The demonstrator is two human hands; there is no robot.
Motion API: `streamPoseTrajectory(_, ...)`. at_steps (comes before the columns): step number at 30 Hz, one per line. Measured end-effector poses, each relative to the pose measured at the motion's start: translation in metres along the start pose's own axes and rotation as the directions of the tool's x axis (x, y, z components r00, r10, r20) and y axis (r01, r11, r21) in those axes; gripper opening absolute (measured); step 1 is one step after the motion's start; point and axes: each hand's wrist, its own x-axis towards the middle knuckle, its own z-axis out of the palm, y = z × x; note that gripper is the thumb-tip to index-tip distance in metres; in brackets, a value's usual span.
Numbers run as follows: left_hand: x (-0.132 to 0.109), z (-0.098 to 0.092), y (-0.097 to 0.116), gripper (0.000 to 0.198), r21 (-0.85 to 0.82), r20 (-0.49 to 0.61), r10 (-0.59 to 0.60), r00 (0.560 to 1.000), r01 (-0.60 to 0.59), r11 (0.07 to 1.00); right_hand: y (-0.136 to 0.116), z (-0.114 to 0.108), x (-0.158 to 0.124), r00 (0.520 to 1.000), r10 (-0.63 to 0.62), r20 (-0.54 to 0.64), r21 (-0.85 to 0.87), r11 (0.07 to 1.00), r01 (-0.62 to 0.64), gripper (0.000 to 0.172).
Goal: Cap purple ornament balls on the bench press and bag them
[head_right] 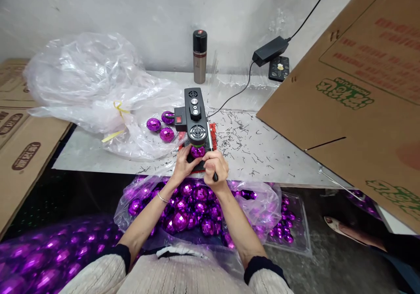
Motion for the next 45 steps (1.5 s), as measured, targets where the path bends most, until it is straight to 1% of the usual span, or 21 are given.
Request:
streamPoseTrajectory(9,0.001,-0.001,-0.001,0.063,-0.030,0.006,-0.028,1.000,0.028,0.999,0.009,0.002,-0.006,1.000,-0.018,-0.019,-0.009,1.000,0.018,0.027)
streamPoseTrajectory(12,0.000,0.000,-0.002,0.062,-0.036,0.000,-0.009,1.000,0.009,0.999,0.011,0.003,-0.008,1.000,-0.010,-0.027,0.035,0.999,0.011,0.026)
streamPoseTrajectory(16,0.001,0.000,-0.003,0.063,-0.026,0.007,-0.011,1.000,0.011,1.000,0.014,0.005,-0.011,1.000,0.017,-0.006,0.122,0.992,-0.016,0.025)
streamPoseTrajectory(19,0.002,0.000,-0.003,0.063,-0.032,0.006,-0.013,1.000,0.013,0.999,0.017,0.006,-0.015,1.000,0.029,-0.012,0.128,0.991,-0.027,0.026)
streamPoseTrajectory(23,0.003,-0.001,-0.004,0.062,-0.042,0.004,0.001,1.000,-0.001,0.999,0.018,0.005,-0.015,0.999,-0.051,0.009,0.050,0.997,0.051,0.029)
streamPoseTrajectory(25,0.003,-0.001,-0.004,0.064,-0.047,0.006,0.009,1.000,-0.008,0.999,0.014,0.003,-0.007,0.998,-0.067,0.014,0.020,0.998,0.067,0.031)
streamPoseTrajectory(26,0.004,-0.001,-0.004,0.064,-0.050,0.005,0.012,1.000,-0.011,0.999,0.009,0.003,0.001,0.999,-0.051,0.003,0.009,0.999,0.051,0.032)
streamPoseTrajectory(29,0.007,-0.001,-0.003,0.064,-0.054,0.004,0.007,1.000,-0.007,0.999,-0.010,0.002,0.030,0.998,0.050,-0.034,0.001,0.999,-0.050,0.034)
streamPoseTrajectory(32,0.008,-0.005,0.000,0.063,-0.082,0.019,-0.009,1.000,0.010,0.997,-0.029,0.003,0.057,0.984,0.175,-0.016,0.009,0.984,-0.175,0.038)
streamPoseTrajectory(33,0.007,-0.009,0.002,0.064,-0.101,0.019,-0.016,1.000,0.018,0.995,-0.033,0.004,0.063,0.980,0.201,-0.009,0.005,0.980,-0.201,0.040)
streamPoseTrajectory(35,0.000,-0.022,0.007,0.063,-0.135,0.013,-0.034,0.999,0.036,0.990,-0.036,0.003,0.068,0.978,0.210,-0.001,-0.012,0.978,-0.210,0.041)
streamPoseTrajectory(37,-0.013,-0.043,0.012,0.064,-0.148,0.019,-0.054,0.998,0.056,0.987,-0.035,-0.001,0.066,0.983,0.185,0.008,-0.039,0.982,-0.185,0.037)
streamPoseTrajectory(38,-0.022,-0.055,0.015,0.064,-0.145,0.037,-0.062,0.997,0.067,0.987,-0.034,-0.003,0.063,0.984,0.178,0.025,-0.060,0.983,-0.176,0.032)
streamPoseTrajectory(39,-0.031,-0.068,0.017,0.063,-0.136,0.071,-0.066,0.995,0.075,0.988,-0.033,-0.007,0.060,0.982,0.182,0.048,-0.086,0.980,-0.178,0.026)
streamPoseTrajectory(40,-0.041,-0.080,0.020,0.062,-0.122,0.116,-0.067,0.991,0.081,0.989,-0.032,-0.011,0.055,0.977,0.201,0.072,-0.112,0.975,-0.193,0.024)
streamPoseTrajectory(41,-0.051,-0.090,0.021,0.062,-0.106,0.168,-0.061,0.984,0.079,0.991,-0.032,-0.016,0.050,0.968,0.232,0.095,-0.136,0.966,-0.218,0.030)
streamPoseTrajectory(42,-0.061,-0.099,0.023,0.061,-0.091,0.226,-0.044,0.973,0.066,0.994,-0.033,-0.021,0.045,0.956,0.270,0.117,-0.155,0.956,-0.251,0.040)
streamPoseTrajectory(43,-0.071,-0.105,0.024,0.061,-0.079,0.282,-0.016,0.959,0.040,0.996,-0.035,-0.028,0.038,0.942,0.306,0.139,-0.171,0.944,-0.282,0.047)
streamPoseTrajectory(44,-0.081,-0.109,0.024,0.062,-0.069,0.335,0.016,0.942,0.008,0.998,-0.038,-0.034,0.032,0.928,0.336,0.163,-0.185,0.934,-0.306,0.050)
streamPoseTrajectory(45,-0.090,-0.111,0.025,0.063,-0.061,0.379,0.048,0.924,-0.026,0.998,-0.042,-0.041,0.025,0.914,0.356,0.193,-0.199,0.927,-0.319,0.050)
